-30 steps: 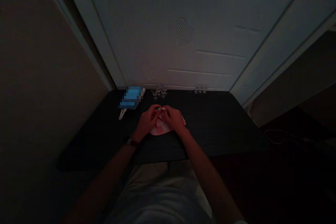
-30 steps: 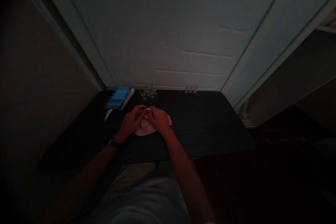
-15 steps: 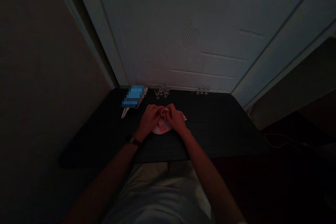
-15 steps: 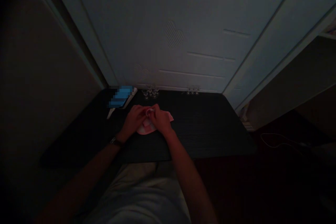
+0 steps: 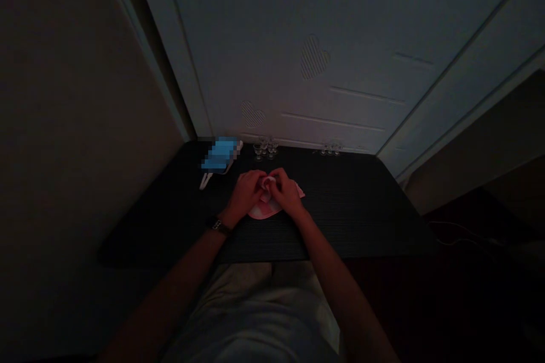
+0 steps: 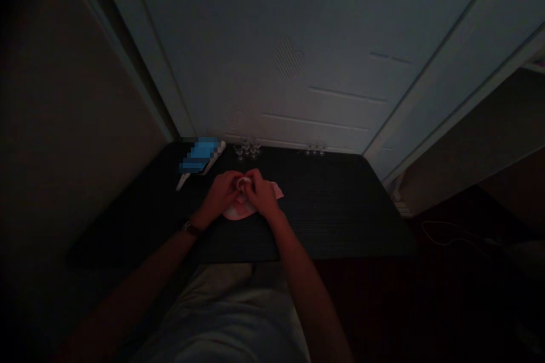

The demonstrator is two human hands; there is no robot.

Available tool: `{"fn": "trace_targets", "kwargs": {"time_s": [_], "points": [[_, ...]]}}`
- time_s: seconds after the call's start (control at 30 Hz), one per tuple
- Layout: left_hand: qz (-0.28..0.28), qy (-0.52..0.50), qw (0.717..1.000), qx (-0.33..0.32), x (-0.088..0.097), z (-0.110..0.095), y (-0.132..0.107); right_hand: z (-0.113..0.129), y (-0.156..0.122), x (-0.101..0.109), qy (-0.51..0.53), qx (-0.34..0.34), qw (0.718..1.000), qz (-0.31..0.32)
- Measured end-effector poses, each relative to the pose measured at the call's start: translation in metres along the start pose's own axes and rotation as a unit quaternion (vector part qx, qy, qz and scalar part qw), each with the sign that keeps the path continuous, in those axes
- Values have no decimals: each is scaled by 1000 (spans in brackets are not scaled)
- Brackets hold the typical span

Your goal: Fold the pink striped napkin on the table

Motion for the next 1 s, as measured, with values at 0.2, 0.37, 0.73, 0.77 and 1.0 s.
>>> {"fn": "trace_targets", "kwargs": {"time_s": [0.2,0.37,0.73,0.77,1.0], "points": [[-13,-16,1000,4,1,-2,-2,-6,3,-2,29,-5,999,-12],[-23,-14,1000,15,6,-3,-3,-14,7,0,-30,-23,999,-23],[-12,-3,999,30,5,1,-2,-11,6,1,-160,-9,987,-1],[-13,-5,1000,25,5,1,-2,-10,5,1,-166,-6,986,0],[-20,2,1000,15,3,2,-3,-6,3,2,-175,-2,985,-5]]}}
Point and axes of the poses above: each hand's wrist, its own y-axis towards the middle knuckle, its own x-axis out of the back of the hand, z = x × y, the point moved 2 cm from there along y, towards the middle knuckle, and after that the axes turned 11 degrees about z, right-handed, at the moved point
